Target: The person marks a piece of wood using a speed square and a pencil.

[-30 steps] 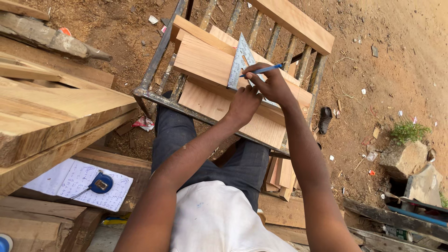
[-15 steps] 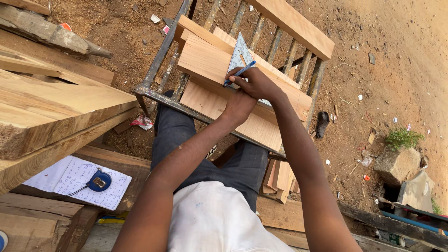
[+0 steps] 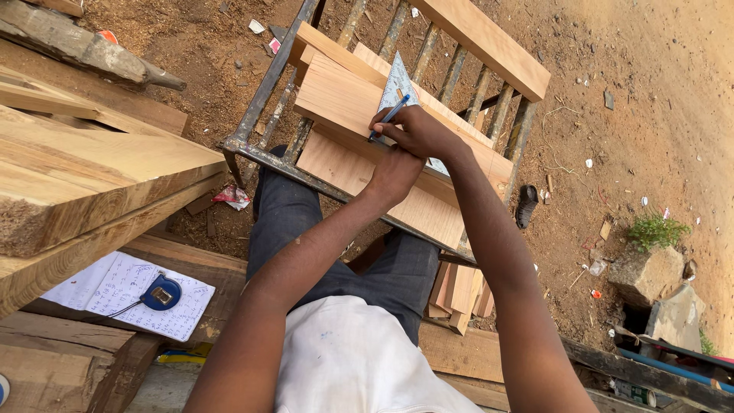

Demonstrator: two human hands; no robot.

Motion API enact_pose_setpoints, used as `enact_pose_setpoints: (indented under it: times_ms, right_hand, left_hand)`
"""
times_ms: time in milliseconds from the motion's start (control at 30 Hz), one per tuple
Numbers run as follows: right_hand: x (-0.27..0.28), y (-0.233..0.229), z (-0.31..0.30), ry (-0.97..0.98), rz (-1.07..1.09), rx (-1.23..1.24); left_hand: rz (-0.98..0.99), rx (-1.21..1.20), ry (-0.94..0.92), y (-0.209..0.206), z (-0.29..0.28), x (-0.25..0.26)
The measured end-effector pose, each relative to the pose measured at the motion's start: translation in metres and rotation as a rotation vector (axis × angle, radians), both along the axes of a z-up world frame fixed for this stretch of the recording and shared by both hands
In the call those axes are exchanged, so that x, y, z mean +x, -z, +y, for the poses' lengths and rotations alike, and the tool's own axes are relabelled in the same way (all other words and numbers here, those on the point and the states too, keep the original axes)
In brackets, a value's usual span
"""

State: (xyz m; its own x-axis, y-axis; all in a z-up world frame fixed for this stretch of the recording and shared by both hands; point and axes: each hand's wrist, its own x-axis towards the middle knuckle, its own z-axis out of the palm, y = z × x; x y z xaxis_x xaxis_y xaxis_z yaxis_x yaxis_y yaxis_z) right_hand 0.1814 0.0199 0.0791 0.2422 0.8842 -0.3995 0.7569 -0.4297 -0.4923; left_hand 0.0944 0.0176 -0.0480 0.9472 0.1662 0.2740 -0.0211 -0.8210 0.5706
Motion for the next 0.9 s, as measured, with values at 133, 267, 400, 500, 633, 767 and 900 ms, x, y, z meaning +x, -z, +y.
enact_pose_setpoints:
  times_ms: [133, 267, 400, 500, 633, 767, 900]
  right_hand:
    - [0.007, 0.008, 0.005, -0.074, -0.028, -0.009]
    - [0.029, 0.009, 0.015, -0.061, -0.11, 0.037]
    - [0.037, 0.013, 0.02, -0.233, -0.087, -0.003]
    - [0.05, 0.017, 0.021, -0.217, -0.137, -0.025]
    - [0.071, 0.027, 0.031, -0.163, -0.242, 0.038]
    - [0.07, 0.024, 0.034, -0.286, -0.025, -0.019]
    - [0.084, 0.011, 0.048, -0.141, -0.215, -0.019]
  left_hand:
    - [0.018, -0.021, 0.011, -0.005, 0.002, -0.002]
    - [-0.073, -0.008, -0.023, -0.015, 0.003, -0.007]
    - [-0.078, 0.025, -0.023, -0.021, 0.008, -0.007]
    - [-0.141, -0.056, -0.032, -0.019, 0.008, -0.014]
    - [-0.124, -0.101, -0.051, -0.028, 0.011, -0.016]
    - [-0.189, -0.144, -0.004, -0.033, 0.016, -0.023]
    - [-0.163, -0.122, 0.002, -0.032, 0.016, -0.021]
